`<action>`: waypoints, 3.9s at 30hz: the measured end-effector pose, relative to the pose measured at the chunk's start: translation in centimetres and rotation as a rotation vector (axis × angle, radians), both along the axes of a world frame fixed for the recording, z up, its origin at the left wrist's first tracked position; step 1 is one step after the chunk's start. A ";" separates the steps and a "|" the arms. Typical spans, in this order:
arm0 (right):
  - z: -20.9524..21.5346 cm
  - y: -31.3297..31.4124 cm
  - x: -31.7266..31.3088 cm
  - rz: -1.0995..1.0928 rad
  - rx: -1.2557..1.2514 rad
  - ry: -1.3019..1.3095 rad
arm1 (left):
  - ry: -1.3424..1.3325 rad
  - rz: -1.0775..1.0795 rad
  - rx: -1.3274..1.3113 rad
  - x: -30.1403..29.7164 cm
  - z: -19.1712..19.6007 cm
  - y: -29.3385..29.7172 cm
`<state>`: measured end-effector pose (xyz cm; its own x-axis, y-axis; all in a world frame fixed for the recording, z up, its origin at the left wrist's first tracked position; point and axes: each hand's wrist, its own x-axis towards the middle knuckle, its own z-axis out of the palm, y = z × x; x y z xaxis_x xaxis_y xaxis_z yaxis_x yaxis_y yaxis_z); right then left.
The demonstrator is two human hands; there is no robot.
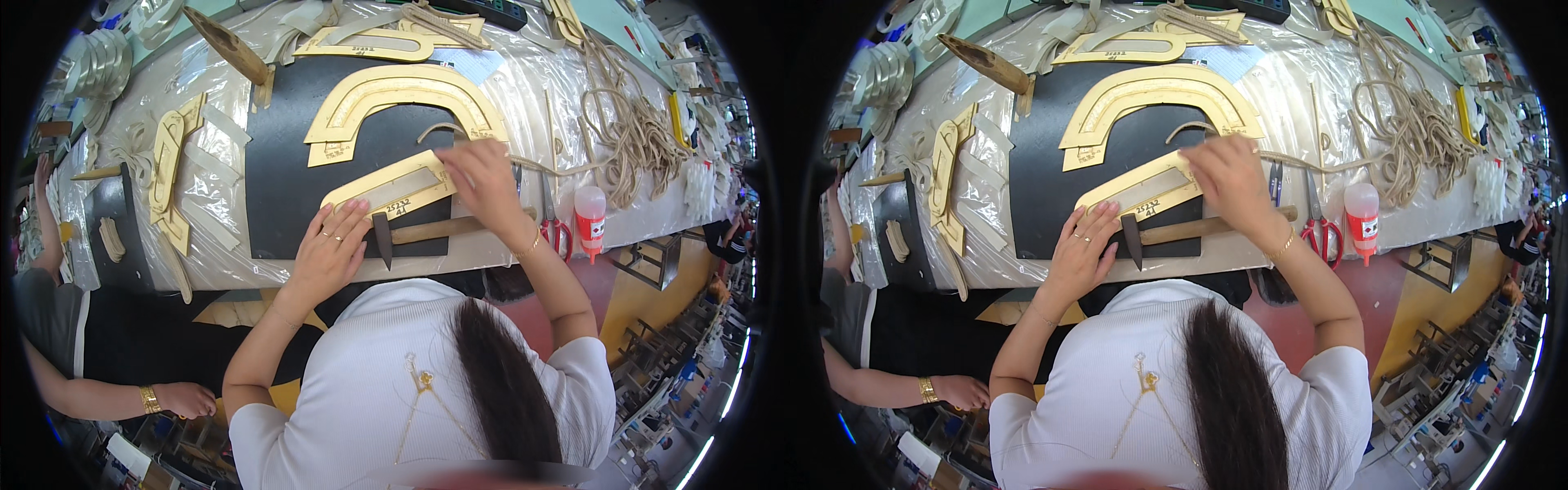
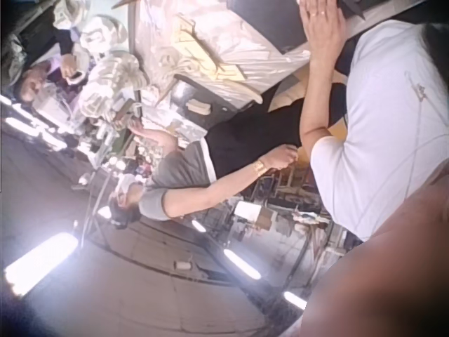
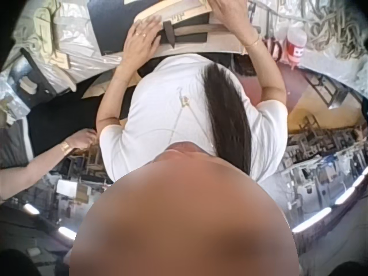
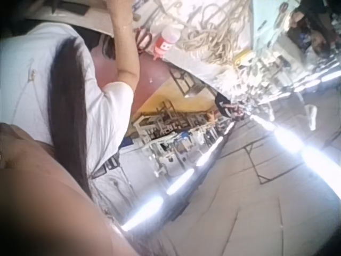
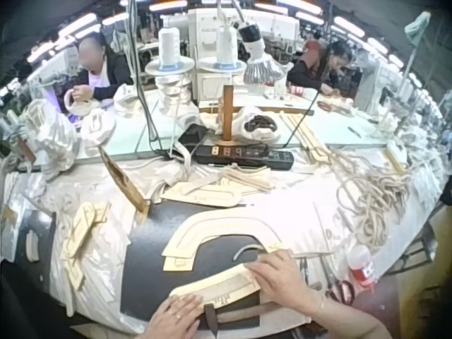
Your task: The person applies glue to a U-shaped wooden piece, places a thin rope into the groove, presses it down with a wooden tool, and trims excess rope with scissors. The process is repeated for multiple pieces on a workbench.
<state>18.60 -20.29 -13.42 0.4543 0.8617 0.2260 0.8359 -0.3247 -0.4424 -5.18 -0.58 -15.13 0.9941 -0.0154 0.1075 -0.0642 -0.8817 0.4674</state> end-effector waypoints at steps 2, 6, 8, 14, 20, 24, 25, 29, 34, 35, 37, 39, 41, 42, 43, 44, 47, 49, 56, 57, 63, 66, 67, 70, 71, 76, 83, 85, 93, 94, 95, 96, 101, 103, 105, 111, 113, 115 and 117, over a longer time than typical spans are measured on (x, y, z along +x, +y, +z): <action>-0.4 1.4 1.5 -0.128 0.044 -0.166 | -0.033 0.009 -0.001 0.2 -0.3 0.1; -0.4 3.6 3.8 -0.096 0.157 -0.304 | -0.130 0.024 0.066 1.1 -1.0 0.4; 0.3 3.5 3.7 -0.170 0.178 0.352 | -0.122 0.046 0.084 1.6 -1.3 0.7; 4.3 2.2 2.5 -0.142 0.222 1.184 | -0.119 0.050 0.092 4.0 -1.1 3.0; 7.0 2.6 0.3 -0.170 0.118 1.256 | -0.177 0.193 -0.301 5.4 2.0 1.9; 7.5 3.3 -1.2 -0.035 0.122 1.314 | -0.267 0.330 -0.931 6.8 4.7 -1.2; 7.5 3.2 -1.5 0.014 0.126 1.337 | -0.285 0.331 -1.081 7.4 5.2 -1.7; 7.1 2.4 -2.4 0.052 0.250 1.215 | -0.332 0.260 -1.320 8.7 7.3 -2.9; 7.0 -8.0 2.3 -0.646 0.169 -0.012 | -0.174 0.248 -1.556 8.6 8.3 -3.4; 7.0 -11.2 3.6 -0.738 0.097 -0.151 | -0.163 0.272 -1.549 8.7 8.1 -3.5; 6.1 -17.0 4.7 -0.934 -0.180 -0.142 | -0.134 0.270 -1.558 9.1 7.7 -3.4; 4.3 -20.4 4.0 -1.036 -0.330 -0.110 | -0.090 0.234 -1.584 9.5 7.2 -3.3; 3.7 -21.3 3.4 -1.142 -0.399 0.017 | -0.040 0.227 -1.529 9.8 6.8 -3.4; 3.8 -20.6 3.1 -1.027 -0.198 -0.055 | -0.042 0.201 -1.517 9.9 6.7 -3.6; 4.2 -19.2 2.9 -0.964 -0.035 -0.063 | -0.037 0.221 -1.452 10.1 6.6 -3.9; 4.8 -17.3 2.5 -0.882 0.144 -0.074 | -0.056 0.213 -1.404 10.2 6.6 -4.3; 7.0 -9.9 -0.2 -0.414 0.209 0.380 | -0.105 0.227 -1.336 10.7 6.7 -5.2; 6.9 -4.2 -2.6 -0.160 0.347 0.461 | -0.156 0.226 -1.342 10.8 6.9 -5.6; 8.4 -1.0 1.3 -0.286 0.443 0.683 | -0.287 0.387 -1.404 9.8 6.0 -4.4; 8.0 -0.3 4.5 -0.379 0.461 0.361 | -0.307 0.422 -1.279 9.5 5.6 -3.5; 3.9 0.9 19.8 -0.496 0.015 -0.305 | -0.227 0.514 -0.323 6.1 1.8 0.3; 0.8 2.2 23.0 -0.485 -0.150 -0.338 | -0.175 0.571 -0.194 3.9 0.1 0.6; 0.0 2.6 23.7 -0.476 -0.200 -0.339 | -0.184 0.573 -0.143 3.3 -0.3 0.6; -1.3 3.4 24.9 -0.414 -0.204 -0.378 | -0.189 0.593 -0.114 2.5 -1.3 0.4; -1.5 3.5 25.2 -0.410 -0.212 -0.378 | -0.195 0.589 -0.096 2.4 -1.5 0.4; -2.0 3.6 26.1 -0.316 -0.254 -0.508 | -0.189 0.610 -0.113 2.5 -1.8 0.5; -2.2 3.8 26.0 -0.274 -0.266 -0.552 | -0.201 0.586 -0.083 2.5 -1.7 0.6; -2.0 4.0 25.7 -0.307 -0.257 -0.478 | -0.200 0.585 -0.083 2.6 -1.7 0.6; 2.0 2.7 25.5 -0.506 0.118 0.129 | -0.182 0.582 -0.061 2.7 -1.6 0.5; 2.6 2.5 25.4 -0.497 0.166 0.208 | -0.192 0.575 -0.059 2.7 -1.6 0.5; 3.1 2.3 25.3 -0.503 0.181 0.383 | -0.192 0.574 -0.058 2.7 -1.6 0.5; 3.5 2.1 24.9 -0.470 0.227 0.491 | -0.191 0.578 -0.059 2.7 -1.7 0.5; 5.6 1.4 22.1 -0.278 0.395 0.976 | -0.203 0.578 -0.057 2.7 -1.7 0.5; 6.6 1.5 20.7 -0.166 0.421 1.099 | -0.207 0.576 -0.057 2.7 -1.7 0.5; 7.5 1.9 18.7 -0.121 0.447 1.193 | -0.210 0.576 -0.056 2.8 -1.7 0.5; 9.1 4.2 11.3 0.132 0.359 1.320 | -0.215 0.581 -0.059 2.6 -1.8 0.4; 9.1 4.3 11.1 0.111 0.331 1.222 | -0.213 0.579 -0.053 2.6 -1.9 0.4; 8.2 4.3 12.7 -0.177 0.264 0.413 | -0.211 0.573 -0.050 2.6 -1.9 0.4; 6.8 4.2 16.0 -0.358 0.108 -0.103 | -0.214 0.574 -0.051 2.6 -2.0 0.4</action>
<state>34.61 -16.06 -6.59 0.6922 0.6217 0.3666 0.7200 -0.5601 -0.4097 -2.56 -0.14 -17.10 0.7987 0.5262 0.2920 0.3171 -0.7805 0.5388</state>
